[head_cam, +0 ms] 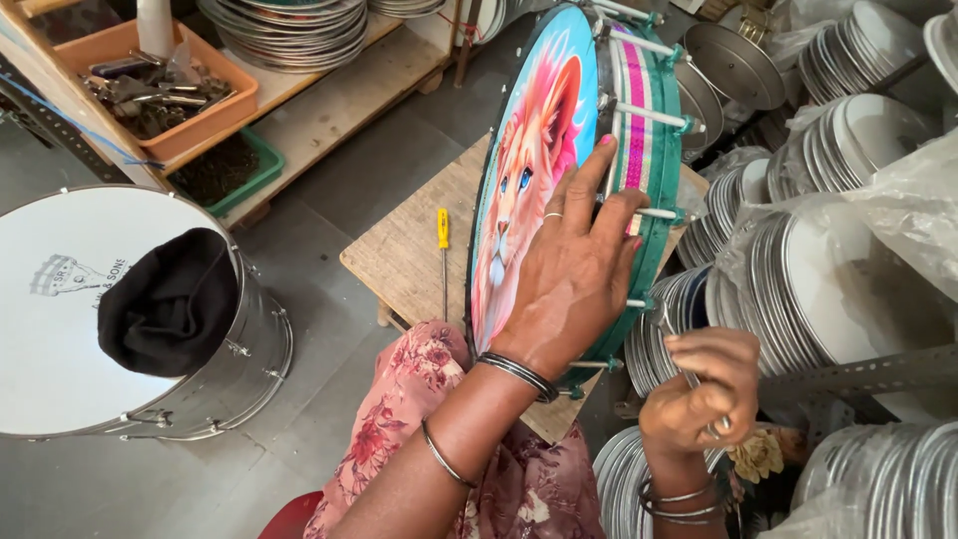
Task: The person assembles a drum by placing a drumhead over the shell and tightening the metal rim with a wrench. They then flip the drum over to position and secure the second drumhead by tightening the remaining bolts.
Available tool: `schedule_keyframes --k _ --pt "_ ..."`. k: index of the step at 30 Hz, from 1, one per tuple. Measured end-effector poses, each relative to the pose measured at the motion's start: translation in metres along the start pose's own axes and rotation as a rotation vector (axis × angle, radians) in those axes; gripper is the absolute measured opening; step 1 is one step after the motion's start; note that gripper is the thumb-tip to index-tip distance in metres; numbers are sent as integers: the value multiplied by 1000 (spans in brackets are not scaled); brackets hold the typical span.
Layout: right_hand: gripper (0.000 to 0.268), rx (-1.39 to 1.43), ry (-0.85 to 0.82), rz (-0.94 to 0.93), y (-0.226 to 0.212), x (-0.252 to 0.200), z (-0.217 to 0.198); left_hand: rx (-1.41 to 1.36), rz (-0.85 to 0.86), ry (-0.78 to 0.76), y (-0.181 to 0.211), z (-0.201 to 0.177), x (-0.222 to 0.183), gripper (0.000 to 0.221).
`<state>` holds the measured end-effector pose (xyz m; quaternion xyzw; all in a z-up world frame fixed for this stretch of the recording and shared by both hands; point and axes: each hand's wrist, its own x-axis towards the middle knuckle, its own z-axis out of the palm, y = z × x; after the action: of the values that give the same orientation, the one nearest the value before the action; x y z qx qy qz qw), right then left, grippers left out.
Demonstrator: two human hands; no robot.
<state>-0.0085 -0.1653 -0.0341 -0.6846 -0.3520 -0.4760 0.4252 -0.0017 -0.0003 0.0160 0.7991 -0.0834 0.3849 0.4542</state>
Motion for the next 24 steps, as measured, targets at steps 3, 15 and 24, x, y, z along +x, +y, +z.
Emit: schedule_keyframes --k 3,15,24 --pt "51 28 15 -2 0 7 4 -1 11 11 3 -2 -6 35" --pt "50 -44 -93 135 -10 35 6 -9 0 -62 3 -12 1 33" --pt "27 226 -91 609 9 70 20 -7 24 -107 2 -18 -1 33"
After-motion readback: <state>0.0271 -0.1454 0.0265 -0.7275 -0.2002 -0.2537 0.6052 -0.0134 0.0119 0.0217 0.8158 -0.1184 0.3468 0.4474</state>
